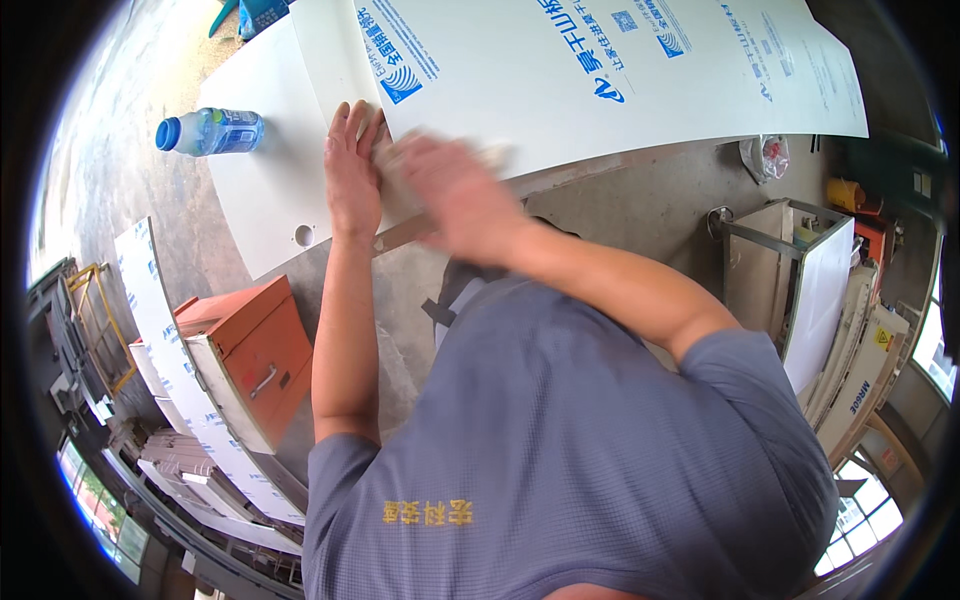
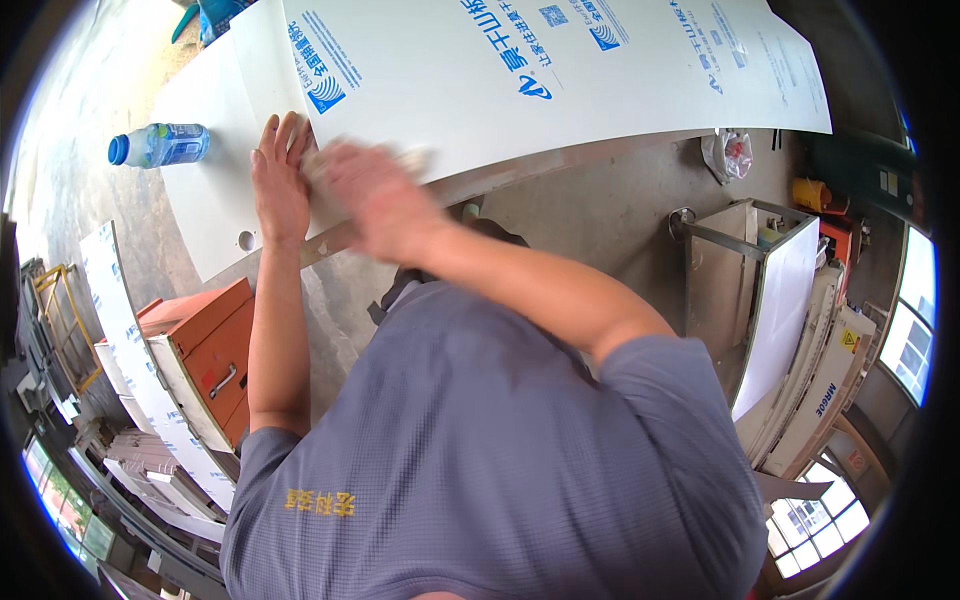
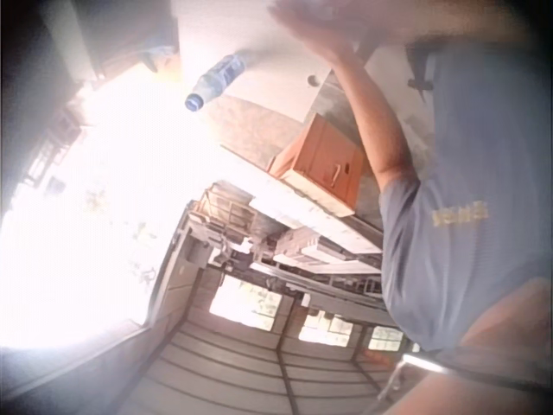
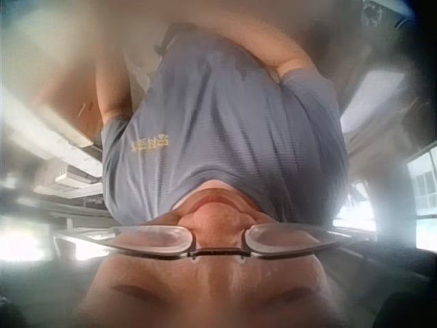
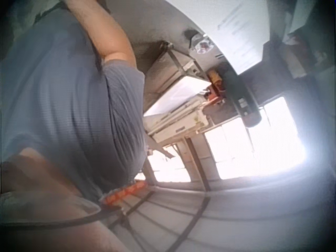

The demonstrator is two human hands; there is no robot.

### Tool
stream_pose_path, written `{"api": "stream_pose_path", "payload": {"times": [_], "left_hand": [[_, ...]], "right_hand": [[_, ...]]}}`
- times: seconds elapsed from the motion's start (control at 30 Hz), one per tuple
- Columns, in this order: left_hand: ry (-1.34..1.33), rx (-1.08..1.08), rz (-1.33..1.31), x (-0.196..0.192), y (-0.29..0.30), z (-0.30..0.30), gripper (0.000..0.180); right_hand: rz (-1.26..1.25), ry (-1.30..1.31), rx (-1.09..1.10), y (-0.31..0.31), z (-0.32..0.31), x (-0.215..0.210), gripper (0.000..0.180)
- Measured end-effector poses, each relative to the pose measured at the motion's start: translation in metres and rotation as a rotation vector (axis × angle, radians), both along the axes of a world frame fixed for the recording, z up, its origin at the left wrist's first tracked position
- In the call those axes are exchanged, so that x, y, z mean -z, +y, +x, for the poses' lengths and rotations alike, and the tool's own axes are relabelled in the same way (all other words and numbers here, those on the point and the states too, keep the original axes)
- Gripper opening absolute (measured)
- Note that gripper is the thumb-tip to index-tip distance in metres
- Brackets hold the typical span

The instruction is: The person wipes down large white furniture panels using a cloth and liquid from a blue plastic bottle before moving them to a stack.

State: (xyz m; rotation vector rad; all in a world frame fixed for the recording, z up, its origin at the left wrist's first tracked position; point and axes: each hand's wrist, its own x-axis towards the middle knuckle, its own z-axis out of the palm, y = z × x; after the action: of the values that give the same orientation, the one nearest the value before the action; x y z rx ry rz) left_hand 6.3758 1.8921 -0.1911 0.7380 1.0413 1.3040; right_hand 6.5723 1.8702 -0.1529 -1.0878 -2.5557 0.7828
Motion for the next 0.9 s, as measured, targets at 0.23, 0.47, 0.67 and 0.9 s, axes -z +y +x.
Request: {"api": "stream_pose_path", "payload": {"times": [0.23,0.47,0.67,0.9], "left_hand": [[-0.085,-0.004,0.012,0.003,-0.01,-0.011,0.085],[-0.088,-0.012,0.017,0.004,-0.011,-0.007,0.083],[0.211,0.004,-0.1,-0.004,0.009,-0.004,0.076],[1.069,0.121,0.408,-0.018,0.031,0.155,0.063]], "right_hand": [[0.368,-0.274,0.309,0.003,0.22,0.036,0.099],[0.218,-0.109,0.132,0.026,0.123,0.019,0.096],[0.297,-0.045,-0.167,0.003,-0.011,0.024,0.095],[0.248,-0.171,0.105,0.04,0.248,0.006,0.102]]}}
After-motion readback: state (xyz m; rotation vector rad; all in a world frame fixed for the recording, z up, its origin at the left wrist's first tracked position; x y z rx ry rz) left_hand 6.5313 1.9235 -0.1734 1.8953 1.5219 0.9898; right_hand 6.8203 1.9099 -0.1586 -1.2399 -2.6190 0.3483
